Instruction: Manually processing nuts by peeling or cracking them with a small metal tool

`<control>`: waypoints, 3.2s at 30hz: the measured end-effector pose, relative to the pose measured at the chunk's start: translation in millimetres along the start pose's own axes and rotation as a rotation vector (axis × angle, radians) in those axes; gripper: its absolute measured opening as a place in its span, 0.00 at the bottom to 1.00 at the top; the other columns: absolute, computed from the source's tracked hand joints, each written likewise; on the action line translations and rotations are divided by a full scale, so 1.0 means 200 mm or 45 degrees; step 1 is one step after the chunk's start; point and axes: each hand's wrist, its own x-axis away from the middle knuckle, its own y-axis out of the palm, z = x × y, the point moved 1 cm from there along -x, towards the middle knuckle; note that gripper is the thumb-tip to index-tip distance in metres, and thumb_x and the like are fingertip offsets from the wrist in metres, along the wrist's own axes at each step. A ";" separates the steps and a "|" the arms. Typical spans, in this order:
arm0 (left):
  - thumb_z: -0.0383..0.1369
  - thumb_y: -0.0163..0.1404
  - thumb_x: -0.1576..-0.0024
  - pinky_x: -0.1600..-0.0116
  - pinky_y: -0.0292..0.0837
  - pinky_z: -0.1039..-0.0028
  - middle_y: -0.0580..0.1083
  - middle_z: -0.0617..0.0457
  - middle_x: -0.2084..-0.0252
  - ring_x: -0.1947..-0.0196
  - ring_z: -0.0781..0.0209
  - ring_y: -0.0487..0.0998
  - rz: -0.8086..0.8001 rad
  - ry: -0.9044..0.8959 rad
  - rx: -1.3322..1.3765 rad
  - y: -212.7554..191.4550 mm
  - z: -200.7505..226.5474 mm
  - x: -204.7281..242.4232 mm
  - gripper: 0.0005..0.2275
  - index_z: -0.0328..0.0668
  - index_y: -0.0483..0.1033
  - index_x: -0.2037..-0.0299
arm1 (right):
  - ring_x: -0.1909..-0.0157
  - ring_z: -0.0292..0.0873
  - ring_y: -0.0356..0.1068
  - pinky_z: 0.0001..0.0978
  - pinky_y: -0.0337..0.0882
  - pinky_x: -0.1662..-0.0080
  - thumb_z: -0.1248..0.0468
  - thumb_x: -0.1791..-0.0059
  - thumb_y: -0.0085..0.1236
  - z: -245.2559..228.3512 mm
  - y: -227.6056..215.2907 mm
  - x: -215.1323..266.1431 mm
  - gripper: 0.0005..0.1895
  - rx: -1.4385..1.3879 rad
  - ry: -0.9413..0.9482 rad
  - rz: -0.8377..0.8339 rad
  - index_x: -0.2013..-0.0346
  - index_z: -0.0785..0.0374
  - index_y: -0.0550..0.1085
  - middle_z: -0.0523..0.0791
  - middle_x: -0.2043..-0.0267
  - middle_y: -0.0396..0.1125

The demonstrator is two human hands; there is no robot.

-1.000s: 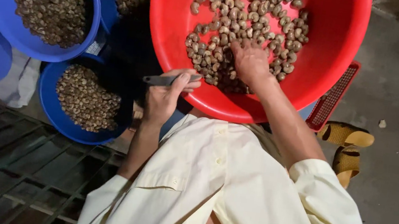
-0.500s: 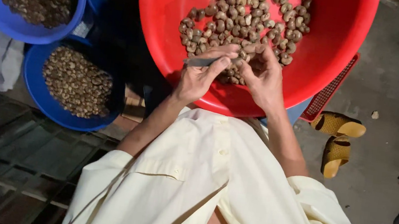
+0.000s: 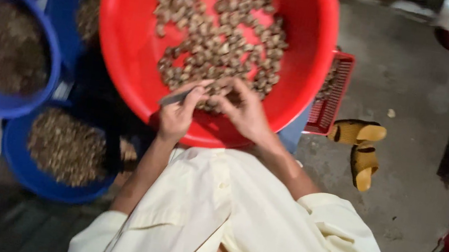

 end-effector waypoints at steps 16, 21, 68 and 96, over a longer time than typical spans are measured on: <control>0.23 0.44 0.32 0.51 0.82 0.55 0.76 0.30 0.47 0.46 0.40 0.78 0.023 -0.058 -0.031 0.01 0.00 0.05 0.09 0.22 0.75 0.49 | 0.67 0.49 0.78 0.39 0.79 0.66 0.65 0.51 0.67 -0.12 -0.02 0.01 0.15 0.262 -0.013 0.004 0.51 0.64 0.77 0.53 0.66 0.76; 0.23 0.47 0.33 0.49 0.81 0.57 0.77 0.31 0.47 0.44 0.45 0.77 0.034 -0.036 -0.110 0.03 0.02 0.06 0.08 0.23 0.77 0.50 | 0.65 0.48 0.79 0.40 0.79 0.66 0.63 0.50 0.65 -0.08 -0.03 0.02 0.13 0.305 0.026 0.012 0.53 0.61 0.78 0.51 0.66 0.77; 0.20 0.47 0.34 0.62 0.82 0.67 0.78 0.37 0.56 0.63 0.62 0.77 0.013 0.135 0.228 0.10 0.09 0.02 0.08 0.19 0.75 0.49 | 0.61 0.45 0.80 0.38 0.84 0.57 0.66 0.41 0.44 -0.01 -0.01 0.04 0.15 -0.606 0.425 -0.028 0.43 0.72 0.70 0.58 0.60 0.75; 0.33 0.47 0.33 0.51 0.79 0.76 0.79 0.47 0.50 0.51 0.54 0.84 0.023 -0.386 0.035 0.04 -0.01 0.11 0.13 0.32 0.75 0.45 | 0.72 0.40 0.67 0.29 0.67 0.71 0.78 0.43 0.58 -0.33 -0.44 0.04 0.13 0.967 -0.400 0.352 0.44 0.71 0.74 0.53 0.55 0.77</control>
